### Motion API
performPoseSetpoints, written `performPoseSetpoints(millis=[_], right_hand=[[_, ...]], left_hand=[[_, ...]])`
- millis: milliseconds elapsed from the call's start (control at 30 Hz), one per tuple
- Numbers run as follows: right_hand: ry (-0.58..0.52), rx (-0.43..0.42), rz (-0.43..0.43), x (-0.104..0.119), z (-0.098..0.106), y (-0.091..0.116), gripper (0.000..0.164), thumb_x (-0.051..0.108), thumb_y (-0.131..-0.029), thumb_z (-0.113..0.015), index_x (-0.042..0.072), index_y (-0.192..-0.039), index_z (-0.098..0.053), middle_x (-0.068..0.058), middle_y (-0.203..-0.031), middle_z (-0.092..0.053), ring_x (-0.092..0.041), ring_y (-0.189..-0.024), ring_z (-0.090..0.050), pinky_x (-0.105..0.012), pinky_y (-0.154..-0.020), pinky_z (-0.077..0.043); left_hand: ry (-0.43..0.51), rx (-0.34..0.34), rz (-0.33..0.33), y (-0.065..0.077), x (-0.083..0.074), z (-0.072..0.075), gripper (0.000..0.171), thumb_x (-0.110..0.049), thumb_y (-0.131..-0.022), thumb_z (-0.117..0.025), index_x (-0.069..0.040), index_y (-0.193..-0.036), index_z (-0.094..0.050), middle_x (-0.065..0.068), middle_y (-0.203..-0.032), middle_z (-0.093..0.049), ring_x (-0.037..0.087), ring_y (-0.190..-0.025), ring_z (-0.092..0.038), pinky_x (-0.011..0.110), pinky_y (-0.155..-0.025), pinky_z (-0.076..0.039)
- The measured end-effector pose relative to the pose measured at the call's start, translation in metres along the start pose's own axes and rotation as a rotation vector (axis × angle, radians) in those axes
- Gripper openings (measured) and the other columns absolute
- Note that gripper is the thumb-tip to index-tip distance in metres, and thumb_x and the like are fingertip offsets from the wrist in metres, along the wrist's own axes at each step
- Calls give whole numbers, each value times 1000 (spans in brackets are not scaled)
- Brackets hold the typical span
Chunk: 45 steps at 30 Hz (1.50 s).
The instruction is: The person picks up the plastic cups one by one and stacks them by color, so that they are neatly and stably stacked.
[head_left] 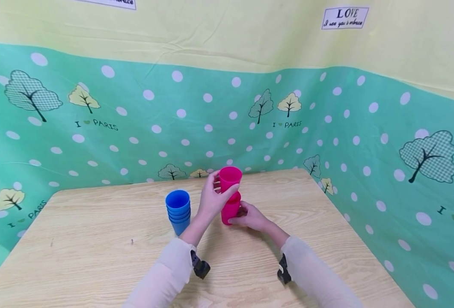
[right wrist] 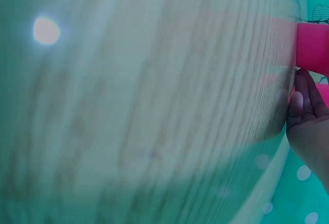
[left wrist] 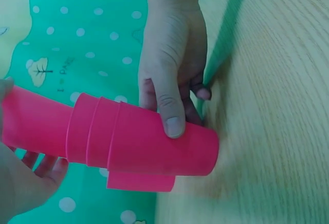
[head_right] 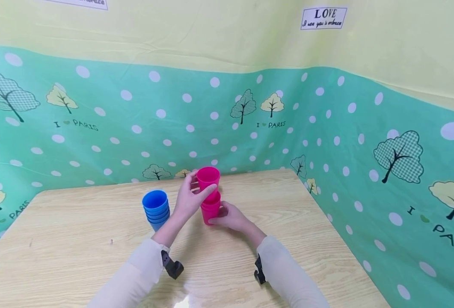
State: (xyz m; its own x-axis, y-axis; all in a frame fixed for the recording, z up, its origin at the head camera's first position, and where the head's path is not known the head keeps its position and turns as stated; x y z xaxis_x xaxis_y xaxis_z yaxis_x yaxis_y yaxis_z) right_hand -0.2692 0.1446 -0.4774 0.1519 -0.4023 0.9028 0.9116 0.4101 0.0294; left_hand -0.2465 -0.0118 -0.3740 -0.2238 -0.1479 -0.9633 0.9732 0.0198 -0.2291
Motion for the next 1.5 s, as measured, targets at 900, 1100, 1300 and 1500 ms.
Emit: performPoseSetpoints(millis=[900, 1100, 1300, 1500], right_hand=[[-9, -6, -7, 0, 1, 0, 48, 24, -79, -76, 14, -122, -56, -5, -107, -64, -17, -97, -58, -30, -87, -48], [-4, -6, 14, 1, 1, 0, 50, 24, -78, -77, 14, -122, -56, -4, -106, -65, -16, -96, -58, -29, -87, -48], [-12, 4, 12, 3, 1, 0, 50, 19, -79, -75, 11, -125, -55, -7, -112, -64, -18, -100, -58, -31, -90, -46], [8, -12, 33, 3, 1, 1, 47, 18, -79, -75, 8, -121, -56, -8, -108, -64, -16, -97, -58, -30, -88, -47]], left_hand=[[-54, 64, 66, 16, 36, -4, 71, -34, -77, -76, -18, -136, -41, 5, -125, -53, 24, -117, -50, 43, -97, -48], [-63, 96, 76, 20, 46, -4, 72, -34, -77, -76, -16, -137, -40, 6, -126, -53, 25, -118, -49, 44, -97, -46], [-73, 128, 112, 22, 52, -4, 80, -33, -74, -78, -17, -139, -35, 7, -130, -50, 27, -119, -49, 47, -99, -45], [-93, 133, 138, 20, 63, -6, 76, -28, -75, -79, -17, -138, -37, 7, -129, -51, 28, -119, -50, 46, -99, -45]])
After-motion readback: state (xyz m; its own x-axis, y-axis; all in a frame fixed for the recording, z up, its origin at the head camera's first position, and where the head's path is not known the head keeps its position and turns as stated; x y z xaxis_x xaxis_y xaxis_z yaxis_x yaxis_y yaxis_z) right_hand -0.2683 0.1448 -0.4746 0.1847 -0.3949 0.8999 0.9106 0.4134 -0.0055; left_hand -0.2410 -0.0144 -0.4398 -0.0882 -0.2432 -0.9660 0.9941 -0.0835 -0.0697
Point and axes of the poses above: each hand's wrist, its own y-axis away from the middle knuckle, its own z-axis out of the back of the hand, x = y × z, the point moved 3 cm from there along -y, towards the middle knuckle
